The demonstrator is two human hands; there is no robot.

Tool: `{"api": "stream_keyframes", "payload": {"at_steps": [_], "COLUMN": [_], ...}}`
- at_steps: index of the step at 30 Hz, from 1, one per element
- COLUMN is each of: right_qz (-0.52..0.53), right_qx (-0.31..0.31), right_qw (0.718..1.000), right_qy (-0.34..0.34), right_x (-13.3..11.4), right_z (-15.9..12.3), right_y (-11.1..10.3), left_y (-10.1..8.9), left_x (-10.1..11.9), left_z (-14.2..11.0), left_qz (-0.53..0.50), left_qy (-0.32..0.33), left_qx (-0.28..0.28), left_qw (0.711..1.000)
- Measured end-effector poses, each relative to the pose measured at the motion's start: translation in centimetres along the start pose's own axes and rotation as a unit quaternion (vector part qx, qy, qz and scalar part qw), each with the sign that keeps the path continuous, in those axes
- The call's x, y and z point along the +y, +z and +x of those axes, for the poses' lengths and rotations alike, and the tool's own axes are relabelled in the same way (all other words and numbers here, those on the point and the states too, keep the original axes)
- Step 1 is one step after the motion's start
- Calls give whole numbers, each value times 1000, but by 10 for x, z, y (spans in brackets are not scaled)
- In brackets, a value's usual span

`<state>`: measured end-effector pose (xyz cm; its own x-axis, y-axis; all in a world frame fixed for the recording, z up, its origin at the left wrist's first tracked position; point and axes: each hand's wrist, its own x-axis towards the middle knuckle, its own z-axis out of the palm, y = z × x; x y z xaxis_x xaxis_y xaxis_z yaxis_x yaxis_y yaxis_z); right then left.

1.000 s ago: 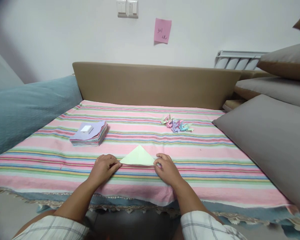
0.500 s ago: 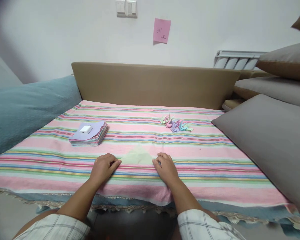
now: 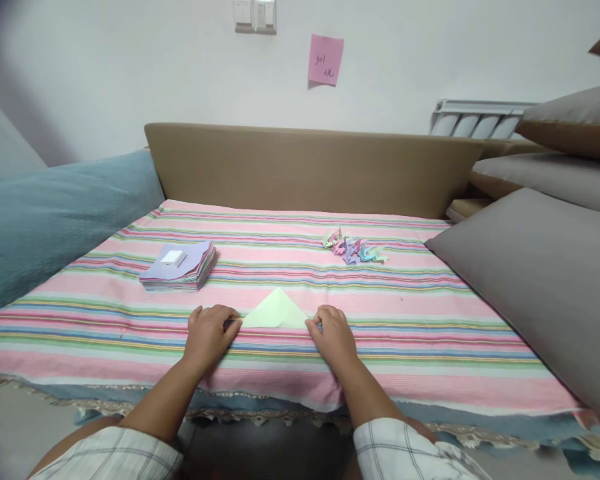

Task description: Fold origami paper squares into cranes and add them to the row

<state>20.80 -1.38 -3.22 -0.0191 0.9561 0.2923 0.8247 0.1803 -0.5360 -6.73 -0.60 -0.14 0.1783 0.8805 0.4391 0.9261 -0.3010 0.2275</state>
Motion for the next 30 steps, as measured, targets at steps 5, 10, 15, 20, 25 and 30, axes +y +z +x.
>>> {"api": "stream_keyframes", "payload": {"at_steps": [5, 10, 15, 20, 25, 30], "right_qz": [7, 2, 5, 7, 3, -34], "right_qx": [12, 22, 29, 31, 37, 48], "right_qw": [1000, 999, 999, 999, 998, 994], "right_qy": [-9, -23, -32, -37, -51, -92], "right_x": [0, 1, 3, -1, -3, -11], "right_z": [-1, 0, 0, -2, -3, -7], "right_y": [1, 2, 2, 2, 3, 4], "left_y": [7, 19, 25, 24, 26, 28], "left_x": [15, 39, 45, 44, 44, 44], "left_z": [-7, -15, -18, -18, -20, -20], "left_qz": [-11, -5, 17, 16, 18, 21], "left_qy": [146, 289, 276, 259, 240, 241], "left_qx": [26, -69, -112, -129, -123, -124], "left_qw": [989, 955, 954, 957, 963, 962]}}
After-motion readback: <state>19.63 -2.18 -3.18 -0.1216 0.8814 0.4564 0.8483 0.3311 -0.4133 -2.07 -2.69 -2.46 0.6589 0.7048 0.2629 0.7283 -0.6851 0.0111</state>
